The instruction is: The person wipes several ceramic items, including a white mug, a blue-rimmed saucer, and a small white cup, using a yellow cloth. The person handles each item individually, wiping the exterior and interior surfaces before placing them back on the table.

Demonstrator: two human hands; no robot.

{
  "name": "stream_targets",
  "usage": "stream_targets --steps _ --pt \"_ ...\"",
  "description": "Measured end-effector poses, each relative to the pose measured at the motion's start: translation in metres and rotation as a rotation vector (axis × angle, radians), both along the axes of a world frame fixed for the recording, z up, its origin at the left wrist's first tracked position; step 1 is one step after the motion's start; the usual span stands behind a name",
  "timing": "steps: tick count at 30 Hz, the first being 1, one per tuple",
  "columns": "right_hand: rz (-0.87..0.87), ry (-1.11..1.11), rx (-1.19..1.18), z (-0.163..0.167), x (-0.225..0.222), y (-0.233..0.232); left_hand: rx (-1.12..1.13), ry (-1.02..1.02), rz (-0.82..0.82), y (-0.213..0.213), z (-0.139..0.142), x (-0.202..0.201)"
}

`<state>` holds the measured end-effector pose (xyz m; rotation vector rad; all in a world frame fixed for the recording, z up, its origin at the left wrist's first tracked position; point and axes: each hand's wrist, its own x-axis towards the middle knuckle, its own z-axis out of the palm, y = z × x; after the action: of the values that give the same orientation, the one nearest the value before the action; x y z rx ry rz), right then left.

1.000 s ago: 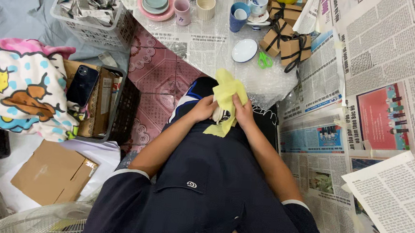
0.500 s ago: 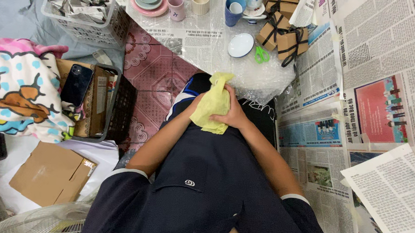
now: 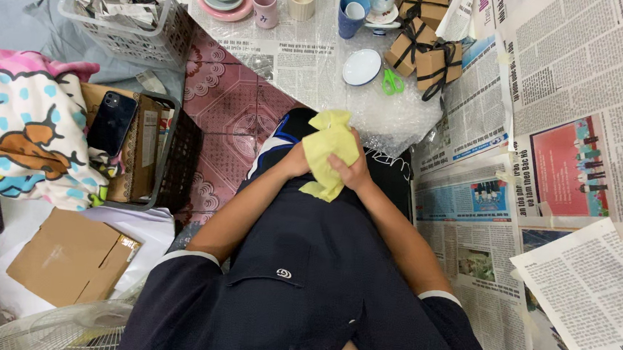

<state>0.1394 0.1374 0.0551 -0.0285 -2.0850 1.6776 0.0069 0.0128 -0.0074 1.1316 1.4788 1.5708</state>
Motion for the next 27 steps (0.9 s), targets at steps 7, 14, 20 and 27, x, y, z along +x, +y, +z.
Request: stream_targets --steps 7,14,20,27 --pt "-0.195 -0.067 -0.257 -0.002 -0.011 0.002 -0.287 -0.121 0.096 0.002 0.002 0.005" --pt "-0.121 -0.036 0.151 -0.008 -0.011 -0.01 -0.033 -0.142 -0.04 -0.002 0.008 0.0" --pt "0.085 -0.01 0.35 -0.007 -0.014 -0.013 0.229 -0.409 -0.099 0.004 -0.013 -0.003" --pt "0.119 -0.054 0.565 0.003 -0.013 -0.014 0.431 -0.759 -0.009 0.004 -0.029 0.001"
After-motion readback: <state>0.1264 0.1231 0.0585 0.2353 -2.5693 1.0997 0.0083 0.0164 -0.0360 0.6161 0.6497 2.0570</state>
